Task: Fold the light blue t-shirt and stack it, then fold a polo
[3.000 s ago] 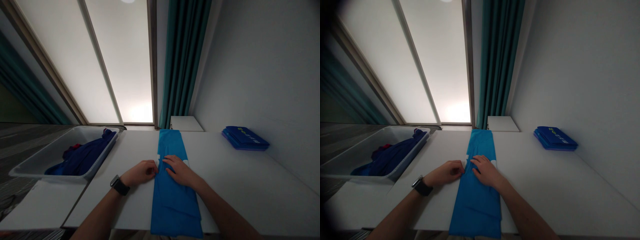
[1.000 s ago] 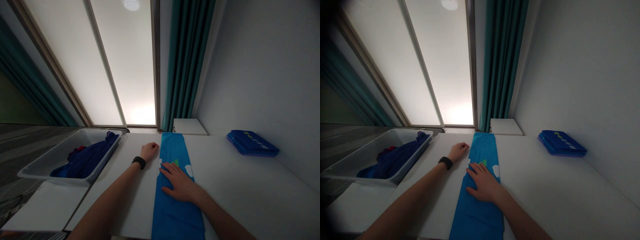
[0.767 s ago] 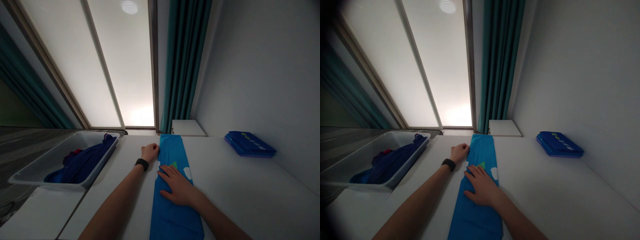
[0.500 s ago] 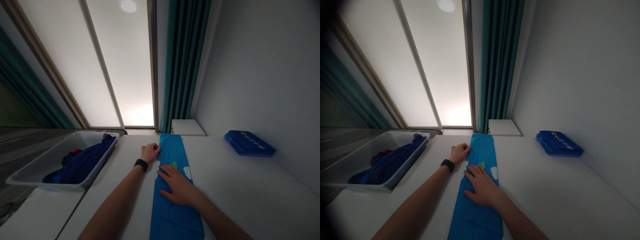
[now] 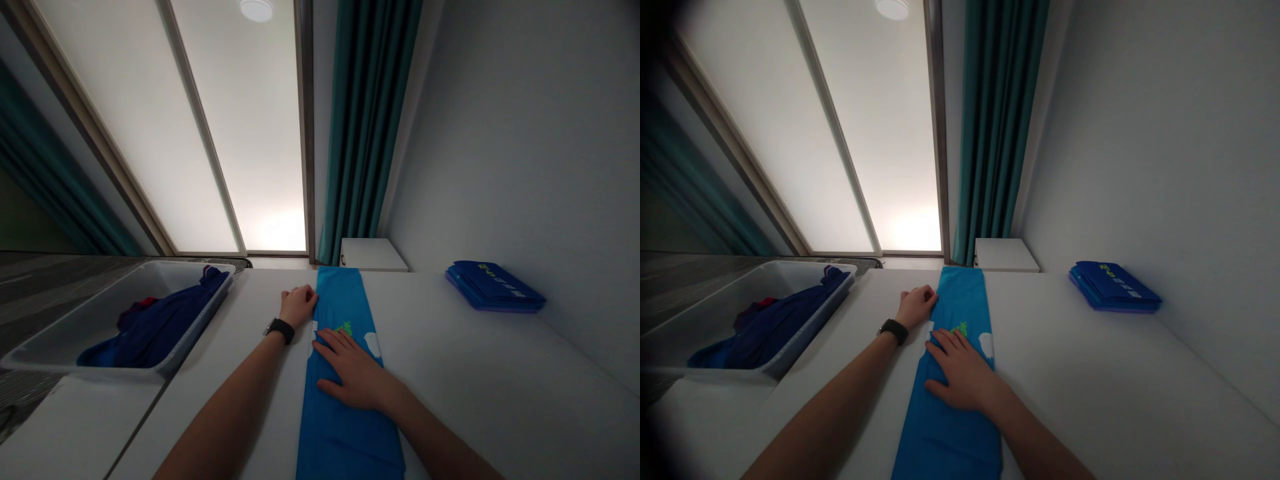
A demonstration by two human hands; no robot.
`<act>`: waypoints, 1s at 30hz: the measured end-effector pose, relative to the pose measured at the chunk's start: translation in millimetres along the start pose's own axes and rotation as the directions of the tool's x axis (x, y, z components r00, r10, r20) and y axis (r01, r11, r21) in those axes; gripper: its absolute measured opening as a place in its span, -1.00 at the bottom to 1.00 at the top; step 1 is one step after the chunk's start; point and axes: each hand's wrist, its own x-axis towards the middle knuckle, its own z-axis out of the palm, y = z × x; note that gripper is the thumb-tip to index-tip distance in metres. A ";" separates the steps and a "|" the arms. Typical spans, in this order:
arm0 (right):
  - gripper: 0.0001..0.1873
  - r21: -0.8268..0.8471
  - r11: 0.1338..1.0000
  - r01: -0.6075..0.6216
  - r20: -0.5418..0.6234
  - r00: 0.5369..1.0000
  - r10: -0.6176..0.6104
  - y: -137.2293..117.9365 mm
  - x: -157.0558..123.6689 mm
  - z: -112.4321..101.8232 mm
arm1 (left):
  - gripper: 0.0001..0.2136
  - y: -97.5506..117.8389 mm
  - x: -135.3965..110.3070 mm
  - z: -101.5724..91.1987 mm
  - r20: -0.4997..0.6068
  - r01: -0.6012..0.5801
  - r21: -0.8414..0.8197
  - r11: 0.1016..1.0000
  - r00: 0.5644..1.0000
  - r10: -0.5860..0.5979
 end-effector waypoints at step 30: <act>-0.26 -0.171 0.936 -0.309 -0.130 0.948 0.289 76.2 12.2 -4.4 | -0.58 -12.9 -19.2 0.2 0.092 -0.452 0.024 0.892 0.889 0.449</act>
